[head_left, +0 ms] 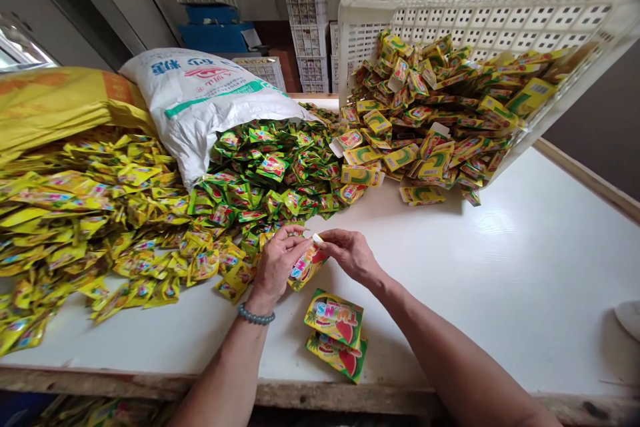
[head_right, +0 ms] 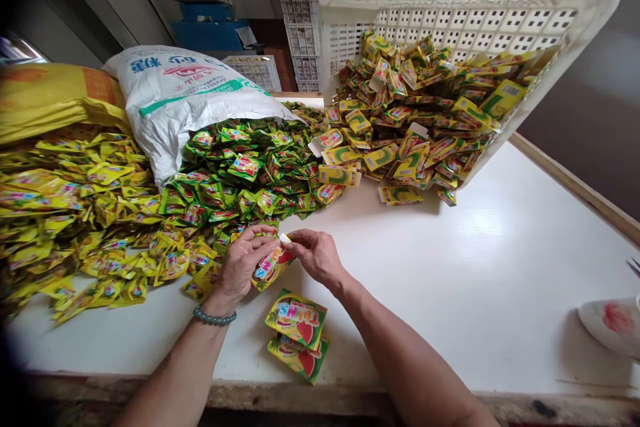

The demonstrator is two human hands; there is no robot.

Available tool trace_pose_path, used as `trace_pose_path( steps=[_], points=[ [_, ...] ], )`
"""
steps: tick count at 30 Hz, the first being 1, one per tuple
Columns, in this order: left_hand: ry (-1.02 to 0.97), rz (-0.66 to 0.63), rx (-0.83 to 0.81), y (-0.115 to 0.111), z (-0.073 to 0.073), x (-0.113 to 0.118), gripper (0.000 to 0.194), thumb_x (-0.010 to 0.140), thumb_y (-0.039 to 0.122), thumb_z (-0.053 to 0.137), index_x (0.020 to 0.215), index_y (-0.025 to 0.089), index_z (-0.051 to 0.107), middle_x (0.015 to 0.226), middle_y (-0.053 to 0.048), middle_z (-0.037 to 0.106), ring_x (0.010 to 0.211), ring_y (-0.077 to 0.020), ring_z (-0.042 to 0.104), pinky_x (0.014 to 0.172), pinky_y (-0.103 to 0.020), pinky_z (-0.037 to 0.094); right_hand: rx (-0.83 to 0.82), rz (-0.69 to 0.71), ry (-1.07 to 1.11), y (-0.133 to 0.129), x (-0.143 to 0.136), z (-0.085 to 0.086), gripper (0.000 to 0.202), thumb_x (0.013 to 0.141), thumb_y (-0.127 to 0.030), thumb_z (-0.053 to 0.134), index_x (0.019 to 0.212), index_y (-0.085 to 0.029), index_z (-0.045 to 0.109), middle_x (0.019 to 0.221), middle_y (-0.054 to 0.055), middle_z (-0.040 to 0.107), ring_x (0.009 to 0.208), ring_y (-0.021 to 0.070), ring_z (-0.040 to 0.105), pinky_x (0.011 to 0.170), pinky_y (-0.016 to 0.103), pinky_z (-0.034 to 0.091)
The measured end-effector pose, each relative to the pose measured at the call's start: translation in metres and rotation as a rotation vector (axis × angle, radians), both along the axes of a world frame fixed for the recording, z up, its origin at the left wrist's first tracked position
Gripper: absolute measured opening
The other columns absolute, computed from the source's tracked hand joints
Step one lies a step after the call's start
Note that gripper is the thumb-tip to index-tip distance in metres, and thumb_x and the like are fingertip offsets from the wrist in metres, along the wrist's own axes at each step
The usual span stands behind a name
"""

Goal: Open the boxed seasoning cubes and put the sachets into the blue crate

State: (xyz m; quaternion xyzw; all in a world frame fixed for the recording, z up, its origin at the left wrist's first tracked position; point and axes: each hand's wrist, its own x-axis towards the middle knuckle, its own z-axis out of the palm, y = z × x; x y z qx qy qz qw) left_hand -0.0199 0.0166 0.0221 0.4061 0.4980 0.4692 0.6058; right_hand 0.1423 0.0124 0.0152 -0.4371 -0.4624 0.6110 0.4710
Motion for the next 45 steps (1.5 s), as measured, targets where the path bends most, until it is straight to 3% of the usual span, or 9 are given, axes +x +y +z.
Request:
trace_pose_path(
  steps=[6,12,17,23,28,32,36,40,45],
  points=[
    [-0.043,0.0,-0.031,0.0,0.004,0.001,0.045,0.058,0.032,0.085,0.092,0.018,0.061,0.073,-0.001,0.074,0.06,-0.0174,0.068,0.059,-0.027,0.053,-0.065,0.049,-0.005,0.002,0.012,0.006,0.037,0.068,-0.049,0.075,0.086,-0.017,0.079,0.071,0.003,0.073,0.068,0.0169,0.062,0.071,0.03,0.049],
    [-0.092,0.037,-0.06,0.0,0.008,-0.001,0.046,0.054,0.031,0.087,0.089,0.016,0.061,0.069,-0.002,0.074,0.056,-0.0161,0.066,0.056,-0.027,0.053,0.033,0.22,-0.109,0.0,0.021,0.013,0.032,0.08,-0.043,0.065,0.104,-0.024,0.077,0.1,0.004,0.076,0.1,0.0259,0.064,0.094,0.039,0.045],
    [-0.061,0.068,-0.034,-0.001,0.009,-0.002,0.045,0.057,0.031,0.086,0.091,0.015,0.061,0.066,-0.001,0.073,0.055,-0.0138,0.066,0.055,-0.023,0.051,0.187,0.097,-0.312,-0.011,0.004,0.012,0.031,0.084,-0.043,0.062,0.105,-0.027,0.077,0.1,0.005,0.076,0.101,0.0279,0.063,0.094,0.042,0.045],
    [-0.161,0.159,-0.013,0.003,0.008,0.001,0.039,0.06,0.028,0.084,0.088,0.017,0.058,0.069,0.001,0.072,0.055,-0.0119,0.066,0.055,-0.022,0.052,0.111,-0.083,-0.139,-0.021,-0.023,-0.001,0.044,0.087,-0.044,0.06,0.128,-0.029,0.063,0.134,0.003,0.062,0.124,0.0247,0.055,0.108,0.041,0.039],
    [-0.149,0.157,0.015,-0.001,0.013,0.006,0.042,0.065,0.029,0.08,0.096,0.019,0.054,0.073,0.002,0.071,0.057,-0.013,0.066,0.058,-0.024,0.053,0.099,-0.071,-0.034,-0.013,-0.015,0.008,0.049,0.084,-0.051,0.061,0.126,-0.026,0.064,0.131,0.005,0.063,0.126,0.0245,0.055,0.109,0.041,0.038],
    [0.122,-0.319,0.06,-0.021,0.034,0.011,0.042,0.075,0.037,0.072,0.111,0.021,0.056,0.076,0.001,0.071,0.066,-0.0163,0.067,0.065,-0.028,0.053,0.074,-0.343,-0.012,0.002,0.015,0.01,0.05,0.083,-0.057,0.056,0.113,-0.019,0.067,0.11,0.01,0.073,0.109,0.0263,0.064,0.096,0.041,0.046],
    [0.724,-0.907,0.229,-0.043,0.05,0.017,0.069,0.066,0.041,0.077,0.129,0.023,0.057,0.121,-0.01,0.068,0.112,-0.0296,0.062,0.096,-0.038,0.047,0.055,-0.458,-0.201,0.015,0.04,-0.001,0.049,0.082,-0.061,0.052,0.093,-0.016,0.069,0.096,0.012,0.075,0.095,0.0252,0.066,0.087,0.037,0.047],
    [1.089,-1.127,0.25,-0.051,0.06,0.021,0.084,0.065,0.052,0.075,0.139,0.02,0.051,0.129,-0.016,0.064,0.117,-0.0346,0.059,0.095,-0.039,0.046,0.065,-0.383,-0.336,0.017,0.042,-0.009,0.047,0.088,-0.057,0.045,0.089,-0.018,0.07,0.089,0.01,0.075,0.087,0.0227,0.067,0.08,0.034,0.048],
    [1.264,-1.31,0.177,-0.041,0.063,0.028,0.074,0.052,0.062,0.078,0.112,0.019,0.066,0.102,-0.01,0.073,0.09,-0.0301,0.067,0.072,-0.03,0.048,0.103,-0.302,-0.515,0.015,0.037,-0.004,0.031,0.092,-0.041,0.049,0.088,-0.019,0.07,0.087,0.007,0.076,0.084,0.0206,0.069,0.076,0.03,0.048]
  ],
)
